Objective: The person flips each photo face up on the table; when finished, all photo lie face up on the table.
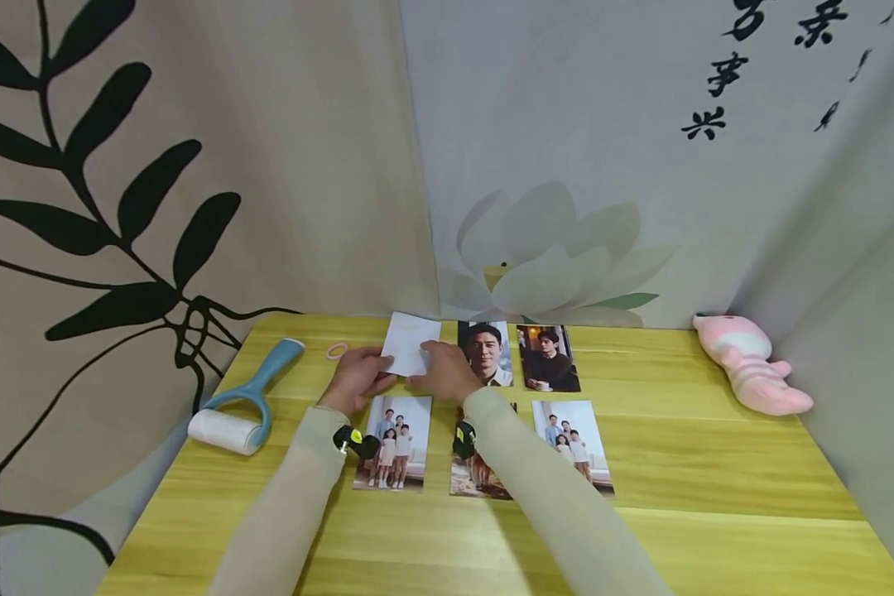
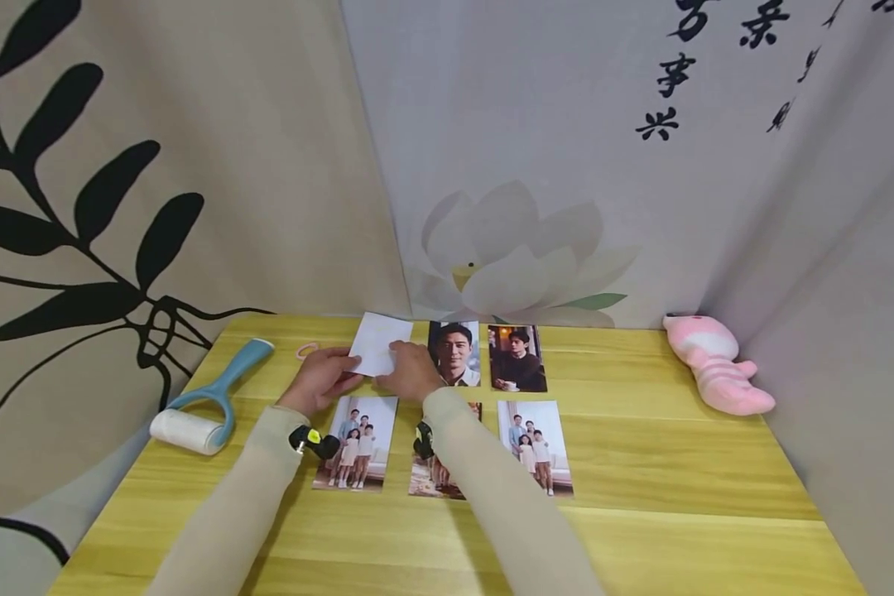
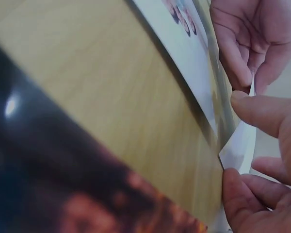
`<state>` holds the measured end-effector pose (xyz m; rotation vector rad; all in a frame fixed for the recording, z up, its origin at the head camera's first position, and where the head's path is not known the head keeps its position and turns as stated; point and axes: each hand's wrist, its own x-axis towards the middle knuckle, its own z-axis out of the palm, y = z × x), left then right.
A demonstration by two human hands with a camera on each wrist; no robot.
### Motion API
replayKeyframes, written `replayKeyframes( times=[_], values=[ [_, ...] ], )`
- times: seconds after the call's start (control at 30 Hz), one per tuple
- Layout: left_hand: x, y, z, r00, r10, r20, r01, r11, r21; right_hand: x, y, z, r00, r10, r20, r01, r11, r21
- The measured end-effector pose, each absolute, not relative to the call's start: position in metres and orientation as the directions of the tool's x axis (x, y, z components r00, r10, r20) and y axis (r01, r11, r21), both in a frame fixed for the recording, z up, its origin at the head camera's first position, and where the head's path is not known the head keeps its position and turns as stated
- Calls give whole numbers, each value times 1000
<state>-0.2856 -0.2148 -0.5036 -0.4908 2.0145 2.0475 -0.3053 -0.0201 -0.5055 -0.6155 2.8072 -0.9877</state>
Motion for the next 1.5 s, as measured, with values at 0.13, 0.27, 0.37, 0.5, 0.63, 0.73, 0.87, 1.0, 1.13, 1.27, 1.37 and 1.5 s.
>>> replayKeyframes(
  times=[0.13, 0.27, 0.37, 0.5, 0.63, 0.73, 0.87, 1.0, 1.13, 1.27, 1.37, 1.5],
  values=[
    [-285, -215, -506, -918, -68, -391, -387, -62, 920, -305, -21, -506, -912, -409, 28, -336, 707, -623],
    [-284, -214, -507, -924, -76, -374, -369, -78, 926, -305, -22, -506, -913, -408, 15, -330, 716, -615],
    [-283, -212, -505, -928, -85, -363, -354, -102, 929, -304, -23, -505, -913, -407, -2, -318, 718, -619],
    [-281, -209, -502, -941, -81, -329, -318, -124, 940, -301, -21, -501, -915, -403, 5, -308, 691, -654],
    [-276, -206, -498, -960, -58, -273, -265, -122, 957, -295, -17, -498, -915, -402, 19, -296, 640, -709],
    [-273, -202, -494, -970, -44, -238, -231, -123, 965, -291, -13, -496, -919, -395, 16, -266, 588, -763],
    [-268, -193, -488, -978, -6, -207, -205, -125, 971, -288, -7, -494, -920, -392, 26, -238, 505, -830],
    [-263, -183, -482, -984, 24, -177, -178, -69, 982, -283, -2, -488, -922, -388, 10, -184, 414, -892],
    [-259, -170, -478, -992, 25, -125, -125, 10, 992, -279, 3, -480, -934, -358, -13, -105, 307, -946],
    [-254, -160, -475, -998, 35, -52, -48, 107, 993, -274, 7, -471, -942, -334, -18, -44, 176, -983],
    [-250, -153, -473, -999, 38, 8, 16, 214, 977, -272, 12, -467, -948, -316, -36, 6, 93, -996],
    [-243, -144, -471, -995, 50, 86, 98, 364, 926, -270, 18, -466, -954, -293, -66, 62, 21, -998]
  ],
)
